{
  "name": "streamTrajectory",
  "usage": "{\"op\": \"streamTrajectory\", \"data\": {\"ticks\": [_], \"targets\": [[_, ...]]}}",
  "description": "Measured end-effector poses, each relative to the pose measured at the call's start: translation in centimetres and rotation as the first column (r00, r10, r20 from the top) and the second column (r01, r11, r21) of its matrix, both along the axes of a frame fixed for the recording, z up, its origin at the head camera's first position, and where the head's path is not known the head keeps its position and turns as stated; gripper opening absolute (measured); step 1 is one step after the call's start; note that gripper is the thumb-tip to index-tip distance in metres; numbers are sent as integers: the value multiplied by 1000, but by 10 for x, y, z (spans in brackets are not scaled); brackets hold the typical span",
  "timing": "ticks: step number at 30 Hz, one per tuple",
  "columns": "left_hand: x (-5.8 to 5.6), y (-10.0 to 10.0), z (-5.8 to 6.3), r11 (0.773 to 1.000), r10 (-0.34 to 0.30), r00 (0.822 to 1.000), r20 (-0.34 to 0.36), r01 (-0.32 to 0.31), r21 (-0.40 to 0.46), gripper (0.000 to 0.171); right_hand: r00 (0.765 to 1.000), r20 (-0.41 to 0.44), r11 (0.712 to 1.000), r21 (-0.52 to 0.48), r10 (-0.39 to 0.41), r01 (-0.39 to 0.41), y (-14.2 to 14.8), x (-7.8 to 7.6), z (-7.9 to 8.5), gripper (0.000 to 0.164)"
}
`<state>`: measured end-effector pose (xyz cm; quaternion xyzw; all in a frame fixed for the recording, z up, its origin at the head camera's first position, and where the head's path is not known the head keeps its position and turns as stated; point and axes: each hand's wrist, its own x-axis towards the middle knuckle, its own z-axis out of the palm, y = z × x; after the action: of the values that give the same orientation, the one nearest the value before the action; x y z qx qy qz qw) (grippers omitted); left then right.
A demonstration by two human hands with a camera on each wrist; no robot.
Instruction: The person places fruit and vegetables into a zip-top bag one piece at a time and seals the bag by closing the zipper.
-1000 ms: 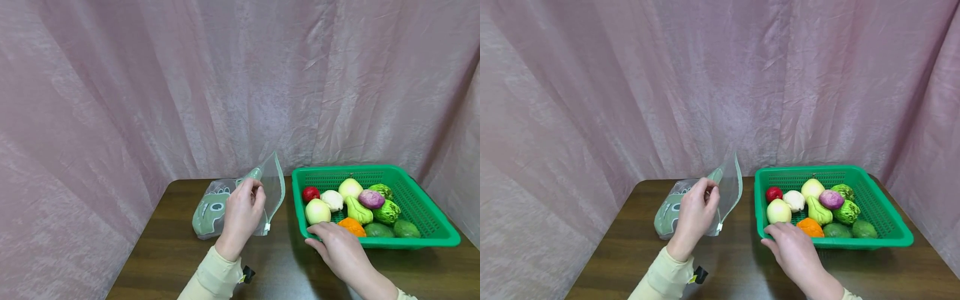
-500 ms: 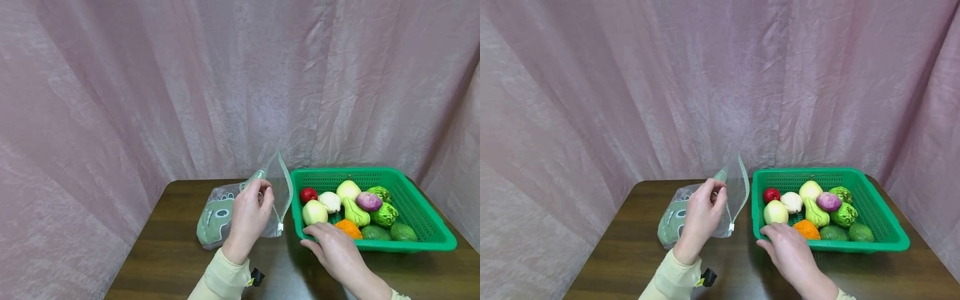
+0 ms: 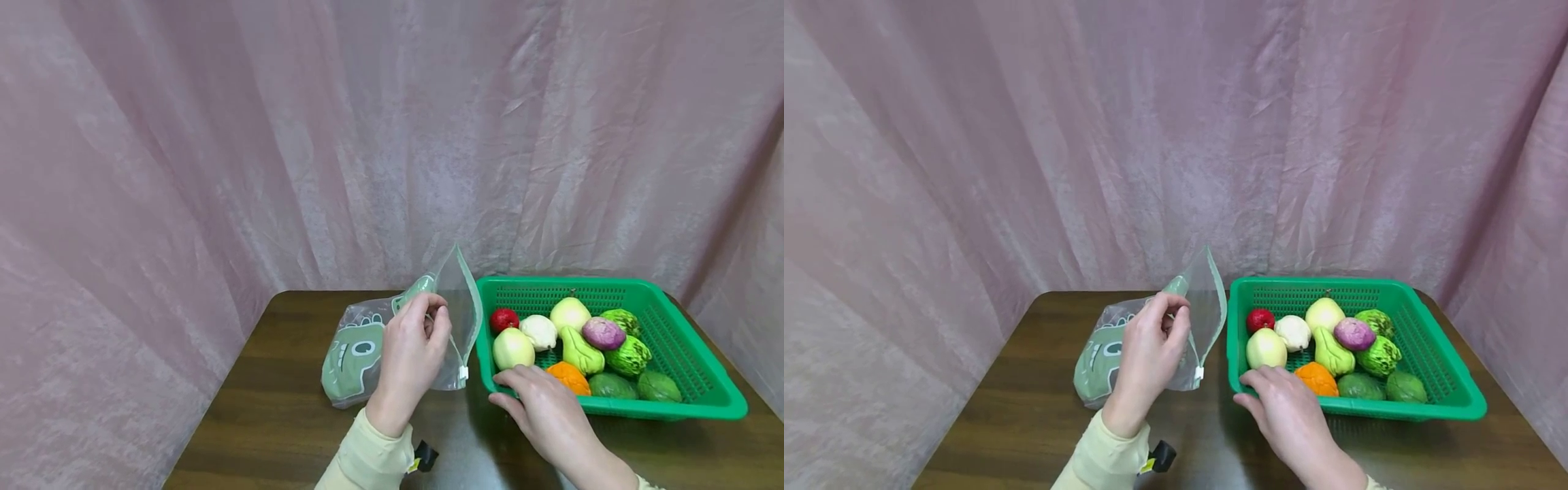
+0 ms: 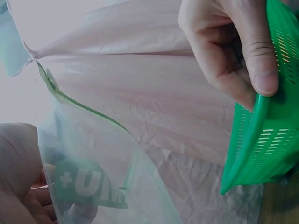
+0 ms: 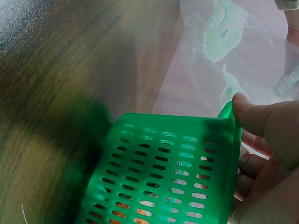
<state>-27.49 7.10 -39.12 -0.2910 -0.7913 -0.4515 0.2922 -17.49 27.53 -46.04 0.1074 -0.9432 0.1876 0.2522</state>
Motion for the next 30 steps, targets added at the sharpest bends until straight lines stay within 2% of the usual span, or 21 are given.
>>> {"op": "streamTrajectory", "data": {"ticks": [6,13,17,21,24,27,30], "targets": [[0,-3,7,1000,-9,1000,-30,9,12,8,1000,-7,1000,4,3,-3,0,-2,3,27],[2,-4,8,999,-20,1000,-13,21,30,7,998,60,999,46,-28,26,3,-1,10,27],[2,-5,7,999,-24,1000,1,24,37,7,1000,8,997,70,-25,24,10,-2,13,26],[1,-6,9,999,-26,1000,7,26,42,6,997,-66,995,90,-38,44,23,-6,19,31],[0,-8,11,999,-25,1000,7,24,48,6,994,-90,992,104,-56,66,36,-10,25,37],[1,-9,12,999,-26,1000,11,25,46,6,992,-82,987,122,-91,101,52,-14,30,39],[2,-8,10,999,-34,999,23,33,40,5,988,-19,978,140,-151,152,71,-14,34,42]]}}
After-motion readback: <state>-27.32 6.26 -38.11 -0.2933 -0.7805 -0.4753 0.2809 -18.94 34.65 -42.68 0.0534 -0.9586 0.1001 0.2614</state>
